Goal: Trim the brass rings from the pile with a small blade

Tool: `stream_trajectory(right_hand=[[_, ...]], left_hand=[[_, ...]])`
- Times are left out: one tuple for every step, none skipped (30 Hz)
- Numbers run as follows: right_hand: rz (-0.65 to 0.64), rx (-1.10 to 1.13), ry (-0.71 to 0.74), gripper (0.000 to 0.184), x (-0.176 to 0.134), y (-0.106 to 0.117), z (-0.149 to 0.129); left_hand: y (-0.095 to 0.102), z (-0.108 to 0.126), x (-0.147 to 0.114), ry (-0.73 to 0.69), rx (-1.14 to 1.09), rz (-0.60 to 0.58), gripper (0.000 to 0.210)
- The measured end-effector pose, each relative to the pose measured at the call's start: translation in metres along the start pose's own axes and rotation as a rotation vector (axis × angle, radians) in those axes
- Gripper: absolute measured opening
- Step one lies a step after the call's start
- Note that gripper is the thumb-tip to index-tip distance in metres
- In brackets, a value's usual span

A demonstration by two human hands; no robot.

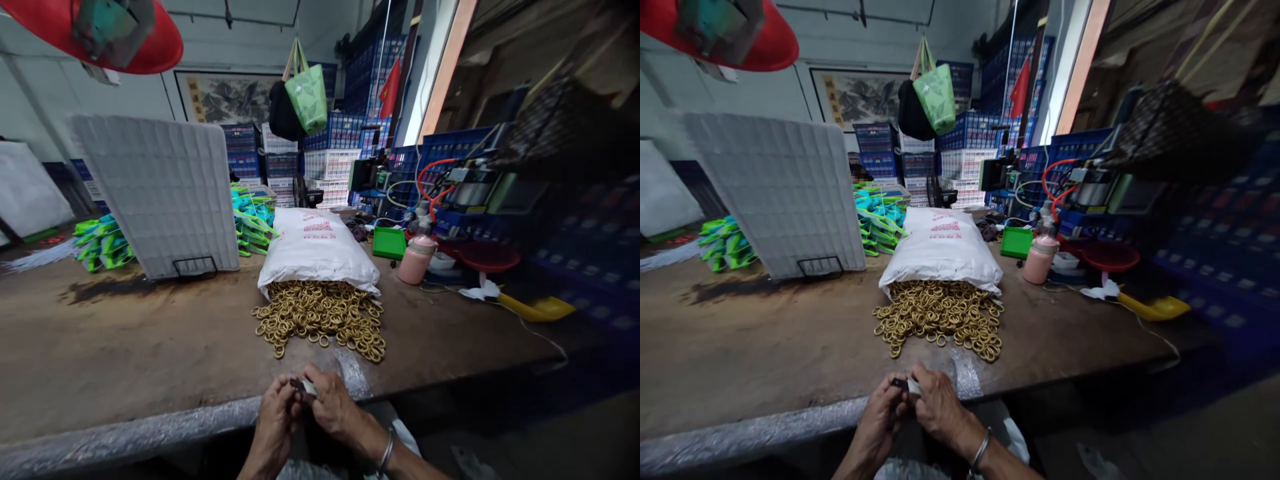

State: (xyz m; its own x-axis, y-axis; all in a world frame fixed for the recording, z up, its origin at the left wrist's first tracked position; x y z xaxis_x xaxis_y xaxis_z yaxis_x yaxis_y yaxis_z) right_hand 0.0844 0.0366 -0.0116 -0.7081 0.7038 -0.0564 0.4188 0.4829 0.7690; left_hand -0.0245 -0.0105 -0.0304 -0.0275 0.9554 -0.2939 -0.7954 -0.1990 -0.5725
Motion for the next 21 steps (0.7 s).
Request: stream_trajectory(right_hand=[[0.016, 0.055, 0.001, 0.01, 0.001, 0.001, 0.001], [0.038, 0.117, -0.004, 0.013, 0.003, 0.002, 0.002], [0.056, 0.186, -0.011, 0.018, 0.004, 0.003, 0.003], [0.071, 0.243, -0.029, 0.024, 0.005, 0.004, 0.005], [0.09, 0.312, -0.052, 0.026, 0.005, 0.006, 0.006], [0.084, 0.393, -0.062, 0.026, 0.005, 0.007, 0.006], [0.085, 0.467, -0.065, 0.025, 0.005, 0.008, 0.007], [0.079, 0.534, -0.066, 0.025, 0.004, 0.009, 0.007], [0.068, 0.593, -0.067, 0.025, 0.003, 0.01, 0.007], [0.055, 0.641, -0.068, 0.025, 0.003, 0.011, 0.007], [0.042, 0.677, -0.07, 0.025, 0.002, 0.011, 0.007], [0.031, 0.7, -0.072, 0.025, 0.002, 0.011, 0.007], [0.024, 0.71, -0.073, 0.025, 0.002, 0.011, 0.007], [0.02, 0.711, -0.074, 0.025, 0.002, 0.012, 0.007], [0.016, 0.706, -0.073, 0.025, 0.003, 0.012, 0.007], [0.012, 0.699, -0.069, 0.025, 0.003, 0.012, 0.007], [0.007, 0.692, -0.065, 0.025, 0.003, 0.013, 0.007], [0.004, 0.683, -0.06, 0.024, 0.003, 0.014, 0.007], [0.002, 0.667, -0.055, 0.024, 0.003, 0.015, 0.007], [0.005, 0.643, -0.049, 0.024, 0.003, 0.016, 0.007], [0.014, 0.611, -0.041, 0.023, 0.003, 0.017, 0.006]], left_hand=[[-0.002, 0.001, -0.001, -0.026, 0.039, -0.013, 0.029], [-0.004, 0.002, -0.002, -0.045, 0.083, -0.026, 0.03], [-0.006, 0.002, -0.003, -0.055, 0.127, -0.037, 0.031], [-0.007, 0.002, -0.004, -0.056, 0.166, -0.038, 0.032], [-0.008, 0.002, -0.004, -0.054, 0.198, -0.032, 0.032], [-0.008, 0.002, -0.005, -0.049, 0.224, -0.021, 0.032], [-0.009, 0.002, -0.005, -0.041, 0.244, -0.009, 0.032], [-0.009, 0.002, -0.005, -0.032, 0.259, 0.001, 0.032], [-0.009, 0.002, -0.005, -0.024, 0.269, 0.008, 0.032], [-0.009, 0.002, -0.005, -0.015, 0.276, 0.011, 0.032], [-0.009, 0.002, -0.005, -0.009, 0.28, 0.009, 0.032], [-0.009, 0.001, -0.005, -0.007, 0.285, 0.004, 0.032], [-0.009, 0.002, -0.005, -0.01, 0.29, -0.003, 0.031], [-0.009, 0.002, -0.005, -0.012, 0.297, -0.009, 0.031], [-0.01, 0.003, -0.005, -0.015, 0.306, -0.011, 0.031], [-0.01, 0.003, -0.005, -0.016, 0.318, -0.011, 0.031], [-0.01, 0.004, -0.005, -0.017, 0.331, -0.007, 0.032], [-0.011, 0.005, -0.005, -0.015, 0.344, -0.003, 0.032], [-0.011, 0.006, -0.005, -0.007, 0.362, 0.0, 0.032], [-0.011, 0.007, -0.004, 0.003, 0.383, 0.005, 0.033], [-0.011, 0.008, -0.004, 0.011, 0.411, 0.012, 0.033]])
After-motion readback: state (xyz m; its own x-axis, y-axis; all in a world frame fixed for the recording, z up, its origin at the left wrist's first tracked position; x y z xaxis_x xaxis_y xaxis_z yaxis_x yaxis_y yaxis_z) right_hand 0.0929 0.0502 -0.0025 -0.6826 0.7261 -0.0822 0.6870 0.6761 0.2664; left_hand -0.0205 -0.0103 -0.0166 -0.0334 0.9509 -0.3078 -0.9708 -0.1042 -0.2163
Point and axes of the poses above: each hand's wrist, its own x-axis towards the middle knuckle, its own y-axis out of the back of the hand, z = x × y, the point moved 2 cm from there along x, towards the middle knuckle, and after that the axes turned 11 degrees about -z, right-handed, at the moved point
